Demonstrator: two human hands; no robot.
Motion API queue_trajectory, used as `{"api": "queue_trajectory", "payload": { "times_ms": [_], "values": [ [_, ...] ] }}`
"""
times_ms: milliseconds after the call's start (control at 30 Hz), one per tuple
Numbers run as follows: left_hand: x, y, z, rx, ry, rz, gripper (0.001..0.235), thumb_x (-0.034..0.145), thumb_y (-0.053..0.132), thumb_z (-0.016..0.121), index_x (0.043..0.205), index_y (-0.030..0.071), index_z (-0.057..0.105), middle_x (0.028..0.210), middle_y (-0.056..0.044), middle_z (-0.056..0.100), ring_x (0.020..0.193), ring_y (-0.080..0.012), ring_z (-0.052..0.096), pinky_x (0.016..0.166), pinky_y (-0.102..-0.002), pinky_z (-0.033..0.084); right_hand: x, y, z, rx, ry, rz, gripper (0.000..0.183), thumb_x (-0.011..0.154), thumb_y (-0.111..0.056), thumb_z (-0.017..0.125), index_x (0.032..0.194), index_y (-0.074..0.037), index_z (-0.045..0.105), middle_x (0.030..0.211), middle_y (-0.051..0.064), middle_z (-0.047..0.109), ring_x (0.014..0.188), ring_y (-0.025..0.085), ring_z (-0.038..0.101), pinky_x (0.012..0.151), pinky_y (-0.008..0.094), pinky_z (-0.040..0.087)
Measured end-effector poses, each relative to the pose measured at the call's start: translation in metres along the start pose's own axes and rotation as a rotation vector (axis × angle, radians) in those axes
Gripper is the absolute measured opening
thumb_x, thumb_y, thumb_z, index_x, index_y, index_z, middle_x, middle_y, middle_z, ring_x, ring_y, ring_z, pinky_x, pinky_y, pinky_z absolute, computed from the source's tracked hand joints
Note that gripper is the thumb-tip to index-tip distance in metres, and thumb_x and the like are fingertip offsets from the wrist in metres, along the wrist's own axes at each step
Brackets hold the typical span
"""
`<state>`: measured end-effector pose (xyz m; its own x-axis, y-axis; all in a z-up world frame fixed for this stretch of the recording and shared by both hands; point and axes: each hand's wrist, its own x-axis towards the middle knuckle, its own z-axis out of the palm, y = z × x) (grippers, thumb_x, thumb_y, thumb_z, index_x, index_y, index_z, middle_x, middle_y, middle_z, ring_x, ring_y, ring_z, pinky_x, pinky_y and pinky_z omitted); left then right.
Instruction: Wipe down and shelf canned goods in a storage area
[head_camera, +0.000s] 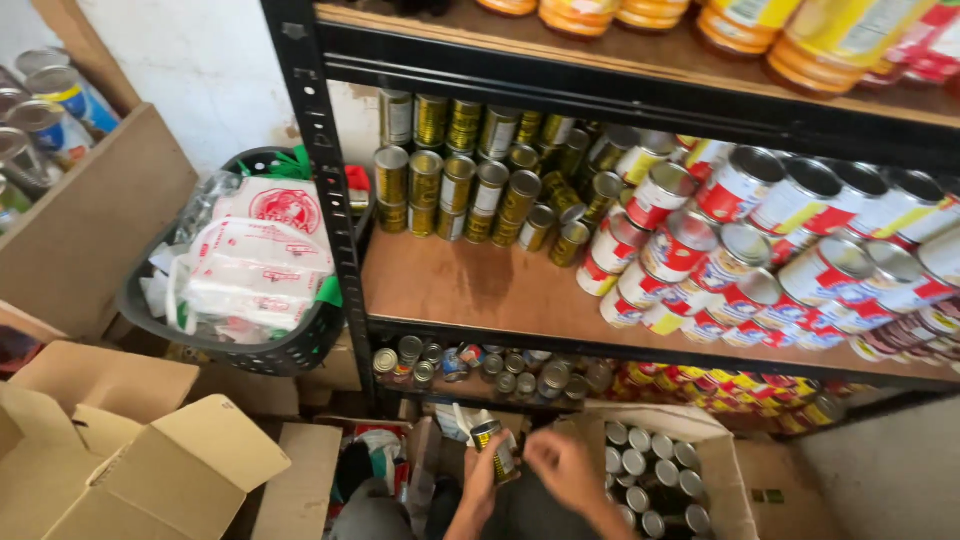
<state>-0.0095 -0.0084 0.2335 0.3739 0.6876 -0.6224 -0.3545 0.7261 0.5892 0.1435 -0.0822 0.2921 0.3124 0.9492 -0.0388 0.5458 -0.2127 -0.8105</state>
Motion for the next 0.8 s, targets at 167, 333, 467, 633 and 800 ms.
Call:
{"api": "queue_trajectory", "payload": {
  "times_ms": [167,333,467,633,800],
  "values": [
    [-0.018,-0.015,0.013,0.21,-0.089,0.059,0.036,0.089,0.031,0.074,0.105,-0.002,0.072,0.081,-0.011,0.069,0.064,-0.0177,0.06,0.056,-0.03,0.047,-0.073,0.087,0.054,0.223,0.189,0.142,0.037,0.08,-0.015,0.082,0.116,-0.011,0.076,0.084,0.0,0.08,0.061,0.008,0.066,0.058,0.021,0.055],
    [-0.024,-0.03,0.009,0.719,-0.131,0.194,0.06,0.099,0.051,0.043,0.139,0.01,0.06,0.131,-0.009,0.071,0.116,-0.0193,0.067,0.099,-0.031,0.05,-0.054,0.024,0.02,0.136,0.155,0.264,0.055,0.082,-0.033,0.081,0.129,-0.009,0.066,0.094,0.002,0.08,0.063,0.01,0.071,0.057,0.024,0.057],
    [0.003,-0.048,-0.008,0.806,-0.056,0.43,0.051,0.103,0.047,0.034,0.129,0.01,0.058,0.113,-0.012,0.073,0.097,-0.0257,0.071,0.089,-0.036,0.053,-0.026,0.011,-0.001,-0.082,0.107,0.007,0.042,0.083,-0.044,0.078,0.115,-0.018,0.072,0.08,0.0,0.077,0.063,0.017,0.064,0.06,0.031,0.052],
    [-0.006,-0.003,-0.009,0.671,0.183,0.332,0.058,0.099,0.049,0.041,0.14,0.013,0.062,0.119,-0.007,0.079,0.094,-0.0203,0.076,0.082,-0.031,0.057,0.055,-0.097,-0.095,-0.145,0.222,-0.216,0.037,0.075,-0.03,0.081,0.109,-0.017,0.07,0.095,-0.002,0.081,0.077,0.017,0.075,0.069,0.031,0.059],
    [-0.001,0.0,-0.009,0.462,0.188,0.201,0.064,0.097,0.05,0.044,0.138,0.006,0.065,0.105,-0.014,0.079,0.065,-0.0224,0.069,0.054,-0.032,0.052,0.183,-0.166,-0.204,-0.274,0.651,-0.601,0.052,0.081,-0.02,0.082,0.126,-0.002,0.064,0.101,0.014,0.077,0.08,0.026,0.074,0.068,0.034,0.059]
  ]
}}
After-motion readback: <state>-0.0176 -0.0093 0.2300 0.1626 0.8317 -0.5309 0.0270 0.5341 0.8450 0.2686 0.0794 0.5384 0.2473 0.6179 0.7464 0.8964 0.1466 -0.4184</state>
